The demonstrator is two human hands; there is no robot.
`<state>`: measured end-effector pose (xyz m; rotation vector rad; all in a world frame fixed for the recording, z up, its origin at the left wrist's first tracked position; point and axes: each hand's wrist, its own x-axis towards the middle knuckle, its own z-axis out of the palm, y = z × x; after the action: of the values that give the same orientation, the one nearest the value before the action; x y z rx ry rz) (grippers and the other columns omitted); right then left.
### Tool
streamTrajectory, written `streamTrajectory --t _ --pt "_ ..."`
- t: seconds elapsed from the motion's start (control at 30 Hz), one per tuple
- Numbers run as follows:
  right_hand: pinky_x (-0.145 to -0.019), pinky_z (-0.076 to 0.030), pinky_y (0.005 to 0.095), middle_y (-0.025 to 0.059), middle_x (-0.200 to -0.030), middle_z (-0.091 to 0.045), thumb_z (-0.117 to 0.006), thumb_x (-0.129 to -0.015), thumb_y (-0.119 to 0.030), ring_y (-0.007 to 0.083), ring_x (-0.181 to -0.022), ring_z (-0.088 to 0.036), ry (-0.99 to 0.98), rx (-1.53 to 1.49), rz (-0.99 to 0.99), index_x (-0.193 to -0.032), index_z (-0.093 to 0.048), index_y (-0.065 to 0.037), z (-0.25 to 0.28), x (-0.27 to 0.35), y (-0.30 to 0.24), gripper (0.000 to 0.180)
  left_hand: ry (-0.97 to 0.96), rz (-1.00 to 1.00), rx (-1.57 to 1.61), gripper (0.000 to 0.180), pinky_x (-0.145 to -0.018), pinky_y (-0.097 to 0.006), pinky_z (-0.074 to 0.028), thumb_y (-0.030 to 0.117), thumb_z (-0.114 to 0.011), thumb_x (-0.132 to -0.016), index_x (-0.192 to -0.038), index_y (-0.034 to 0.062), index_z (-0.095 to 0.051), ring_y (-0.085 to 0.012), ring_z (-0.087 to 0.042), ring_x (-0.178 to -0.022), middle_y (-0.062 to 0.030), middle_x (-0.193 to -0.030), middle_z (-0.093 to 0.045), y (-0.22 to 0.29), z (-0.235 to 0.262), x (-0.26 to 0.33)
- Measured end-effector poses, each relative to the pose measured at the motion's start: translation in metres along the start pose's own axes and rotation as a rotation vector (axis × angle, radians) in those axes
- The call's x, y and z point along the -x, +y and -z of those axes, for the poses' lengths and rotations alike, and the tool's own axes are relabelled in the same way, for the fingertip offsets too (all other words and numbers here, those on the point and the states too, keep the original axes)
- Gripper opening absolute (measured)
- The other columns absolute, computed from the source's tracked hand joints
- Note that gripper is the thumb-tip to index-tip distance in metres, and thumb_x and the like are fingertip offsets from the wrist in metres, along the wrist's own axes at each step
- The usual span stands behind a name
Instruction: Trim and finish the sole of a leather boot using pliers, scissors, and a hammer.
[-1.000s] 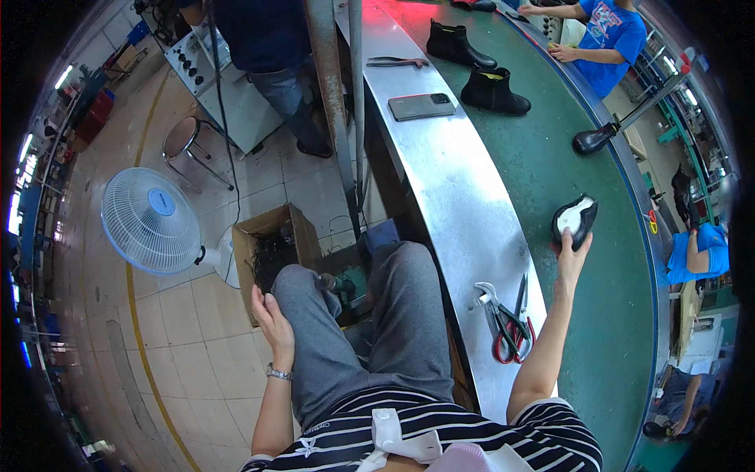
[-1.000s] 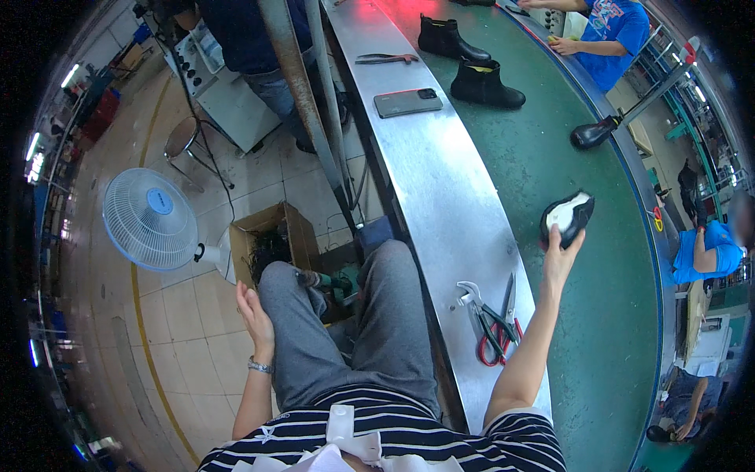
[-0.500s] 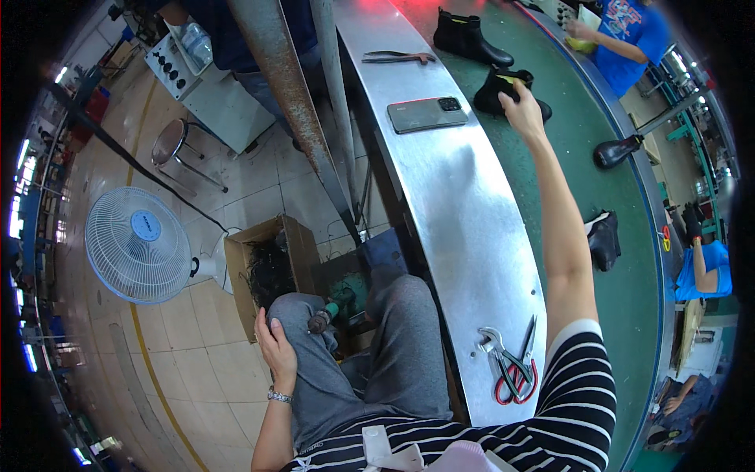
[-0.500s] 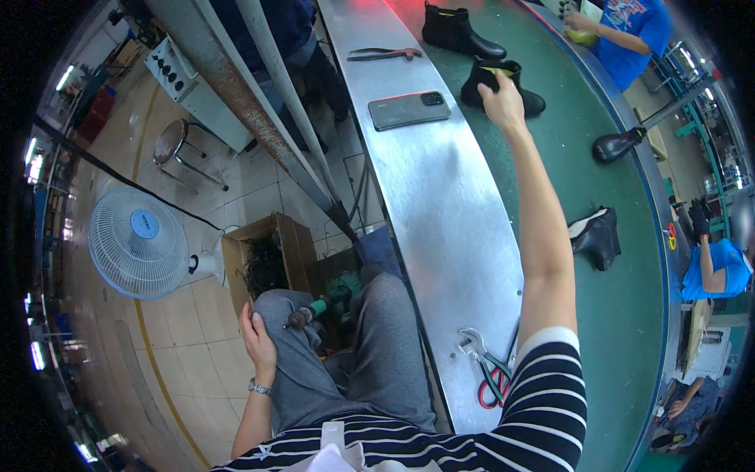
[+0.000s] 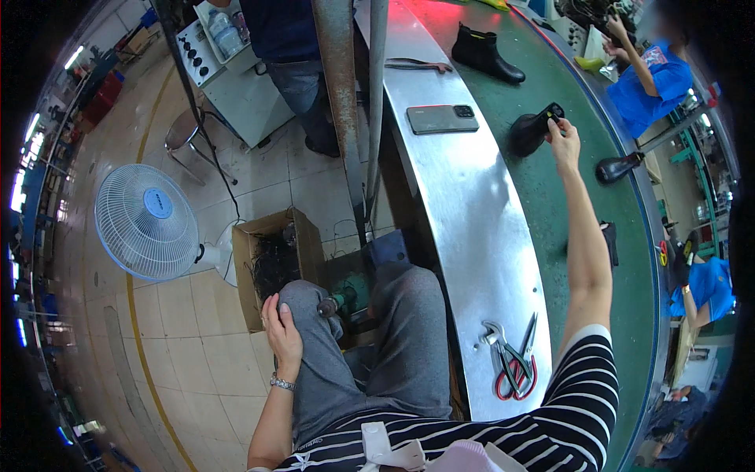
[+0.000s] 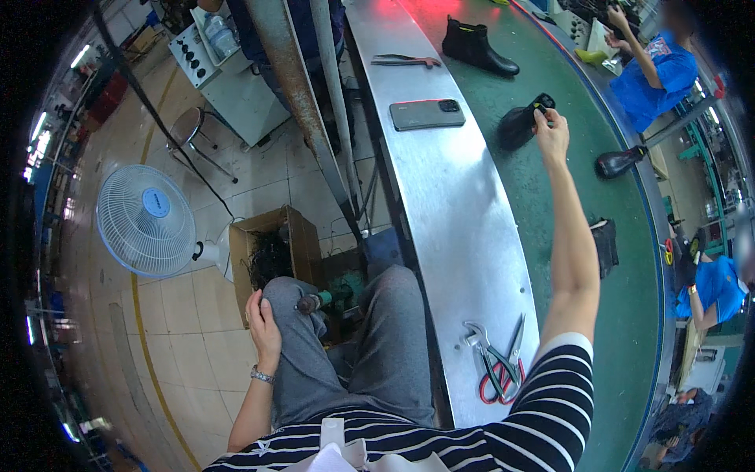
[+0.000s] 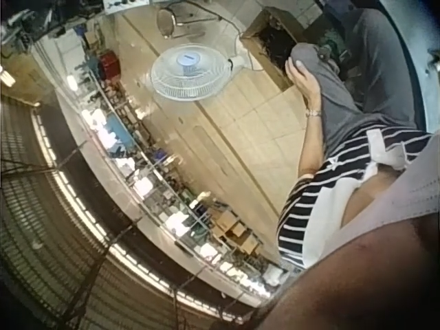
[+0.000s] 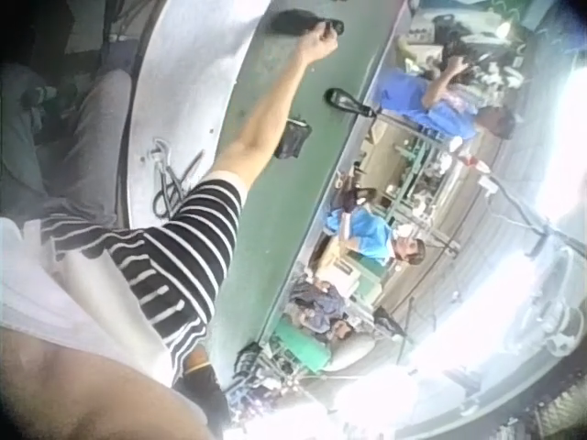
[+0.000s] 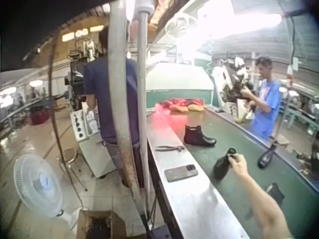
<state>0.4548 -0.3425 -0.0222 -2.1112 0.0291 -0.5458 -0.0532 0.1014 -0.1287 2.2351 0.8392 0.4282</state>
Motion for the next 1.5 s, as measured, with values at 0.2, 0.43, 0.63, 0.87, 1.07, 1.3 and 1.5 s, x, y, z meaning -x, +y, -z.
streamTrajectory --t 0.2,0.43,0.63,0.87,1.07,1.3,1.5 --pt "-0.058 -0.041 0.0187 -0.0077 -0.075 -0.048 -0.060 -0.096 -0.026 0.0015 -0.064 -0.046 -0.389 -0.399 0.094 -0.092 -0.060 -0.009 0.120 0.098 -0.148 0.018 0.057 -0.148 0.333 0.048 -0.106 -0.040 -0.034 0.024 -0.059 -0.094 -0.134 0.0012 -0.046 -0.0305 -0.044 -0.127 -0.0169 -0.135 -0.049 0.082 0.031 0.002" --pt "-0.049 -0.035 0.0182 -0.0070 -0.069 -0.046 -0.061 -0.095 -0.022 0.0007 -0.057 -0.043 -0.661 -0.617 -0.045 -0.080 -0.057 -0.007 0.147 0.276 -0.274 0.021 -0.964 -0.647 0.654 0.112 -0.117 -0.037 -0.020 0.029 -0.086 -0.068 -0.152 0.0059 -0.015 -0.0274 -0.023 -0.144 -0.0155 -0.157 -0.021 0.192 0.047 0.044" --pt "-0.052 -0.042 0.0181 -0.0024 -0.072 -0.059 -0.063 -0.094 -0.025 0.0022 -0.058 -0.051 -0.837 -0.697 -0.115 -0.094 -0.067 -0.003 0.107 0.344 -0.265 0.022 -1.078 -0.467 0.931 0.122 -0.118 -0.034 -0.015 0.020 -0.088 -0.062 -0.153 0.0043 -0.008 -0.0220 -0.018 -0.146 -0.0122 -0.160 -0.013 0.137 0.038 0.077" --pt "-0.074 -0.053 0.0283 0.0131 -0.104 -0.064 -0.061 -0.094 -0.021 0.0155 -0.083 -0.064 -0.697 -0.276 0.013 -0.121 -0.061 0.001 0.089 0.388 -0.212 0.035 -0.937 -0.267 0.920 0.125 -0.117 -0.034 -0.014 0.013 -0.090 -0.060 -0.154 0.0070 -0.007 -0.0198 -0.014 -0.146 -0.0106 -0.160 -0.011 0.083 0.055 0.105" --pt "-0.101 -0.041 0.0452 0.0213 -0.127 -0.054 -0.066 -0.089 -0.022 0.0351 -0.122 -0.051 -0.610 0.845 0.085 -0.135 -0.049 -0.001 0.141 0.430 -0.089 0.053 -0.816 0.289 1.106 0.080 -0.100 -0.034 -0.042 0.006 -0.081 -0.071 -0.139 0.0023 -0.040 -0.0196 -0.054 -0.115 -0.0101 -0.128 -0.055 0.040 0.102 0.106" --pt "-0.095 -0.045 0.0404 0.0219 -0.118 -0.058 -0.063 -0.090 -0.018 0.0336 -0.105 -0.059 -0.616 0.713 -0.049 -0.126 -0.057 0.003 0.162 0.434 -0.072 0.042 -0.675 0.575 1.303 0.046 -0.082 -0.032 -0.055 0.036 -0.063 -0.092 -0.122 0.0018 -0.057 -0.0180 -0.066 -0.093 -0.0091 -0.107 -0.067 0.033 0.131 0.072" --pt "-0.073 -0.049 0.0289 0.0095 -0.102 -0.065 -0.062 -0.092 -0.020 0.0167 -0.086 -0.062 -0.506 -0.272 -0.810 -0.115 -0.060 0.000 0.157 0.412 -0.089 0.030 -0.875 0.711 1.168 0.050 -0.085 -0.029 -0.052 0.039 -0.062 -0.093 -0.127 0.0027 -0.055 -0.0138 -0.064 -0.097 -0.0077 -0.114 -0.065 0.064 0.118 0.053"
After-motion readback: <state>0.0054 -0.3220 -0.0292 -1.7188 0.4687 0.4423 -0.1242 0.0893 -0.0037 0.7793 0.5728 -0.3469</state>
